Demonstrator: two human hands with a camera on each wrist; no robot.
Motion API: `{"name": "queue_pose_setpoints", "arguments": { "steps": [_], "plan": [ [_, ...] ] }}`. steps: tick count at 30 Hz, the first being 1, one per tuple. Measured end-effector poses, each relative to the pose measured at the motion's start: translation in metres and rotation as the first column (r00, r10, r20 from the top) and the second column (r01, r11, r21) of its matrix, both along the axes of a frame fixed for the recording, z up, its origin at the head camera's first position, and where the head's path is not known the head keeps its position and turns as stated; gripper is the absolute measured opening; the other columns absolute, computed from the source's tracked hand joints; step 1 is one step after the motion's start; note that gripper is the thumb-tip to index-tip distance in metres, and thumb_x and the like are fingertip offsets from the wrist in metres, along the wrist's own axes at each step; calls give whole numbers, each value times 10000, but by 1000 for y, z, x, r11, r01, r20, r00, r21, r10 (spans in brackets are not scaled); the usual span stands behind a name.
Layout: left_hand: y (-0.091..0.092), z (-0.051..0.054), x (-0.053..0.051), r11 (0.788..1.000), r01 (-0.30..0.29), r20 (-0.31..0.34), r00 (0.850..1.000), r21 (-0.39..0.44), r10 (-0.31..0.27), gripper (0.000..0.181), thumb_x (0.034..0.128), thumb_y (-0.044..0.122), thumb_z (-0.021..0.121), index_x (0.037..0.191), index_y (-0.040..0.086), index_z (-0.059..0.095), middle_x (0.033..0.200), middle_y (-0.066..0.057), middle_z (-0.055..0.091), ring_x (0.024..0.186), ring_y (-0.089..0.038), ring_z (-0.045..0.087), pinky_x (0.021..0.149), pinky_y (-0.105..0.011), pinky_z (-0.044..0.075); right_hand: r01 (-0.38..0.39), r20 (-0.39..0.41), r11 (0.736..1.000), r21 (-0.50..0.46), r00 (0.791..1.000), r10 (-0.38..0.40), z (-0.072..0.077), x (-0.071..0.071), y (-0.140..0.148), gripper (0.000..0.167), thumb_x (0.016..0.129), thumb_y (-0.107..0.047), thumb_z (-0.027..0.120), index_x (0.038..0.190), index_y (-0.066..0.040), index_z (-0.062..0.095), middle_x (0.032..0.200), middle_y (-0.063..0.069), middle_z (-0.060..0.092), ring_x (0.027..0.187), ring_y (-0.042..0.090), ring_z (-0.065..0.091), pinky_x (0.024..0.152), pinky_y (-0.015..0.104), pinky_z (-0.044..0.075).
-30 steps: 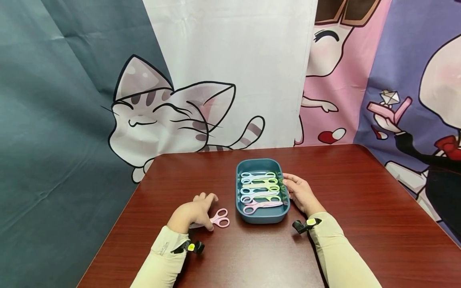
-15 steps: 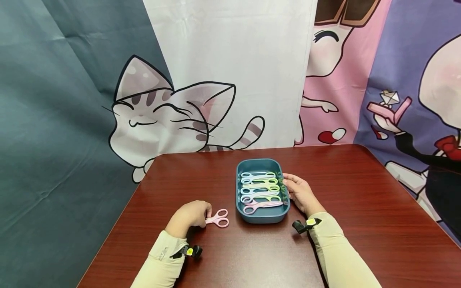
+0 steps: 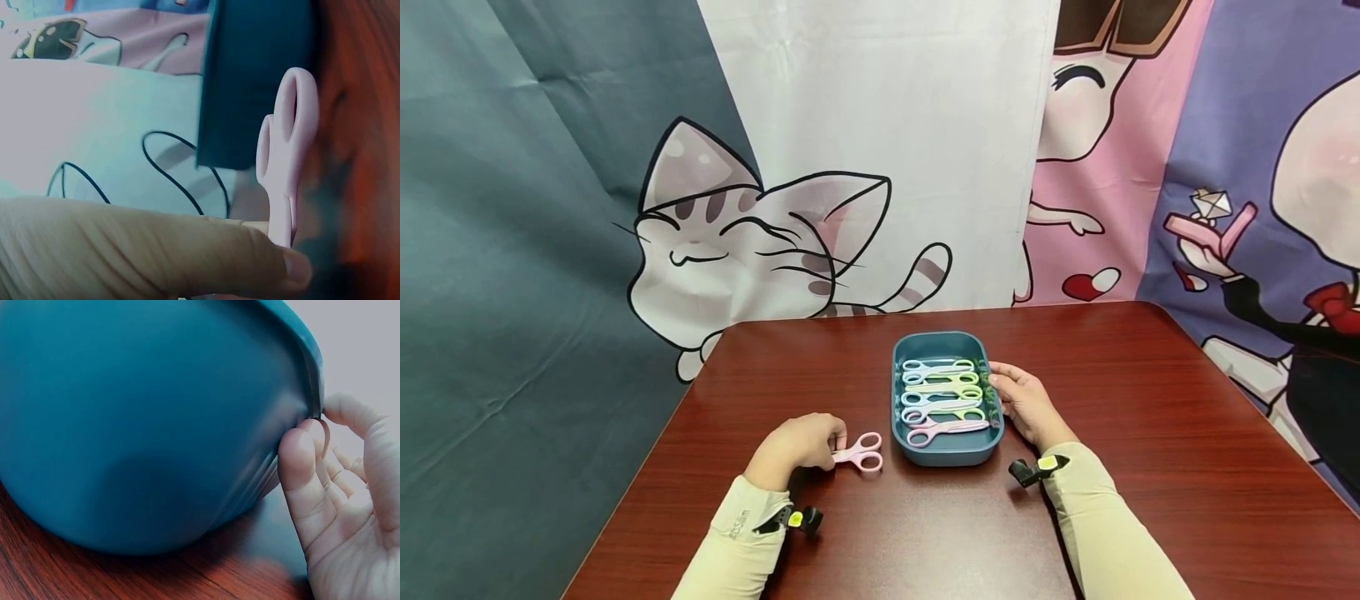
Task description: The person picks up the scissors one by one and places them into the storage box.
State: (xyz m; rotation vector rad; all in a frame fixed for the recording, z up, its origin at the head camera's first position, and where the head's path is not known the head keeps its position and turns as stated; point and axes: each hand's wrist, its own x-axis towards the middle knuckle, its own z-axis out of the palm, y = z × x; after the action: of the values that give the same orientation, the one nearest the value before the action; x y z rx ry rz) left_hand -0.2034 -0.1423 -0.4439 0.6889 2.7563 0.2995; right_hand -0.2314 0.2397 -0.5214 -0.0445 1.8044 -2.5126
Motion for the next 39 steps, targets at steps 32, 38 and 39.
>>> {"name": "queue_pose_setpoints", "arguments": {
  "steps": [32,38,39],
  "plan": [
    [33,61,-11,992,75,49,996,104,-81,249,733,-39,775,764,165,634,683,25,554,637,-132,493,560,-267,398,17,0,1000,4,1000,-17,-1,0,1,511,1030,-115,583,1448,108,393,982,29,724,740,93,672,585,216,558],
    [56,67,-15,991,87,49,994,106,-93,217,780,14,789,809,166,637,736,14,571,684,-151,513,579,-282,416,17,1,1000,8,1000,-17,-1,0,0,495,1039,-104,562,1453,105,391,991,28,724,759,97,680,597,222,566],
    [60,68,-15,990,90,44,994,104,-95,215,784,21,789,814,165,633,741,11,569,692,-154,516,581,-283,416,16,1,1000,10,1000,-16,-1,0,0,490,1042,-101,555,1454,106,390,997,30,724,767,98,682,601,224,569]
  ]
}}
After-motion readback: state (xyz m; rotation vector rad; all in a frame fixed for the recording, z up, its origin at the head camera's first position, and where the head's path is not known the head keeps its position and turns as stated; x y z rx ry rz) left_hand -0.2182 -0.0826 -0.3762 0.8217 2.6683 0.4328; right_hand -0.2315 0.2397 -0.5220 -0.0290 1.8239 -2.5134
